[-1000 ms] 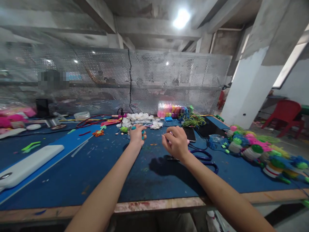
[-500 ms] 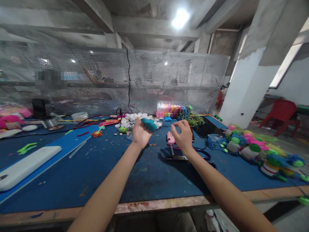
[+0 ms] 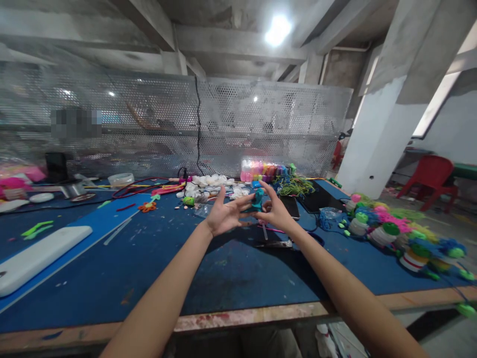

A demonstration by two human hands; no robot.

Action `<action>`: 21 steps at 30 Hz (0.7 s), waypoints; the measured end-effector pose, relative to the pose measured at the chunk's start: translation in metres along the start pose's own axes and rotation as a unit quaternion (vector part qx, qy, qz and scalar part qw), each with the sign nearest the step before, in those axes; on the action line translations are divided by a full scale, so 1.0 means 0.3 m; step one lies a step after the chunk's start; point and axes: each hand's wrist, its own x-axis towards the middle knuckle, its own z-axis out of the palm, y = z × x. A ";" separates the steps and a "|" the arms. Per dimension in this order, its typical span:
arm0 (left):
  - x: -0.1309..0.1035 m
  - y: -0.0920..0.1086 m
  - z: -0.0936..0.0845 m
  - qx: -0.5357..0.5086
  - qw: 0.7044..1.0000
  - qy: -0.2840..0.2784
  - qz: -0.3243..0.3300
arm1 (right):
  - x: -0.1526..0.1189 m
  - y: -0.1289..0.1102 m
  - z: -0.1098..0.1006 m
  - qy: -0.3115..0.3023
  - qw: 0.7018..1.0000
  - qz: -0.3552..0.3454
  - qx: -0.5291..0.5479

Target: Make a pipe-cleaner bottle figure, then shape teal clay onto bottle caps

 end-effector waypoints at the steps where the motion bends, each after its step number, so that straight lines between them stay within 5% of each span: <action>1: 0.003 -0.002 -0.006 0.004 1.000 0.001 -0.004 | 0.002 -0.001 0.000 -0.009 1.000 0.005 -0.001; 9: 0.050 -0.032 -0.032 0.079 0.988 0.127 0.037 | 0.020 0.027 0.022 0.044 0.997 0.064 -0.022; 21: 0.077 -0.048 -0.073 0.095 0.967 0.208 0.112 | 0.026 0.037 -0.008 0.077 0.991 0.095 -0.049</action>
